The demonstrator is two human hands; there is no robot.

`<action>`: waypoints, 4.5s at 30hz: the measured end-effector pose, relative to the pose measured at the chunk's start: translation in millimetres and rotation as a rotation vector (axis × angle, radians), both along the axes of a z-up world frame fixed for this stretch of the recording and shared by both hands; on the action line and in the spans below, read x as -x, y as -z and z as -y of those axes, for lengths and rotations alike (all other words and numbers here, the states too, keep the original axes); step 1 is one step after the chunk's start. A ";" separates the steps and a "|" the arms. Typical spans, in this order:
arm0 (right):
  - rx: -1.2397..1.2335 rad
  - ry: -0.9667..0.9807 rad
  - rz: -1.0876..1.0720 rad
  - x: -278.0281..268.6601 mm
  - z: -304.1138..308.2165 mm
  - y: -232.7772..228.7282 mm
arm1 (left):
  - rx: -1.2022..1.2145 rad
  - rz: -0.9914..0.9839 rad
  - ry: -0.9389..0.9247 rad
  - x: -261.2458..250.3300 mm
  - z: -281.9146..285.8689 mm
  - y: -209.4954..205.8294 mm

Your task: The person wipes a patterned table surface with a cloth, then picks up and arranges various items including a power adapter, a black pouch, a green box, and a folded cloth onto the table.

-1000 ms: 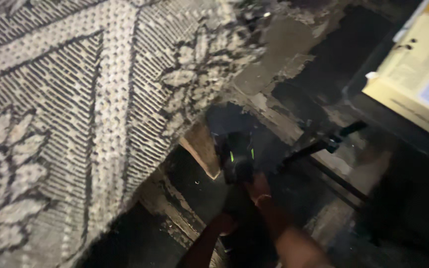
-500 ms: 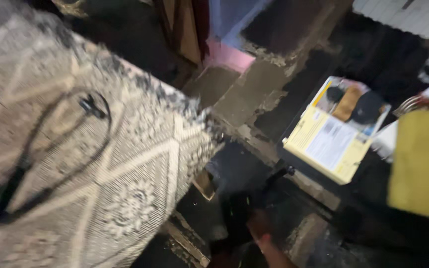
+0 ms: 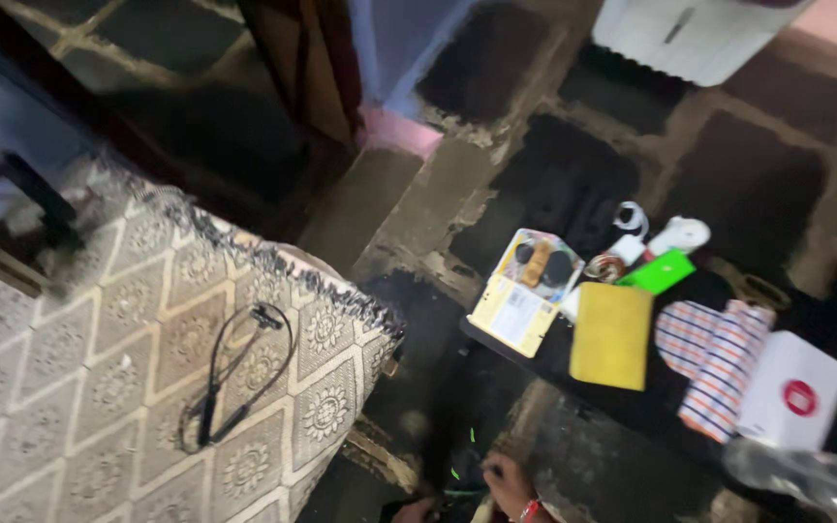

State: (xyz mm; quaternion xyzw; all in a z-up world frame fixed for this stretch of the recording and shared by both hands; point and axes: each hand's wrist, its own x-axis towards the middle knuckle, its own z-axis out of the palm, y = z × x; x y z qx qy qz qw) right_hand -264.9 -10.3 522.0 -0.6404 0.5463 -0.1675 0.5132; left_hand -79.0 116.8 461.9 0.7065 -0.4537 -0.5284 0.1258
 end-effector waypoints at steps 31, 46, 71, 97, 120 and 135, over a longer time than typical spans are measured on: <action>0.526 0.504 0.226 113.4 176.7 -284.2 | 0.453 -0.401 -0.349 43.2 0.5 -416.6; -0.805 -0.264 0.728 32.4 19.6 -287.7 | 0.450 -0.628 -0.968 4.6 -42.2 -472.9; -0.233 -0.874 0.265 -283.9 -187.9 -390.6 | 0.567 0.271 -1.316 -178.3 -306.0 -447.5; -0.586 -0.987 0.384 -429.3 -180.7 -374.8 | 0.775 -0.328 -1.619 -231.3 -284.5 -462.6; -0.692 -1.024 0.275 -552.8 -281.1 -386.1 | 0.992 -1.027 -1.716 -327.7 -401.2 -424.9; -0.441 -1.036 0.241 -680.4 -368.0 -299.2 | 0.820 -0.453 -2.155 -510.3 -475.5 -383.2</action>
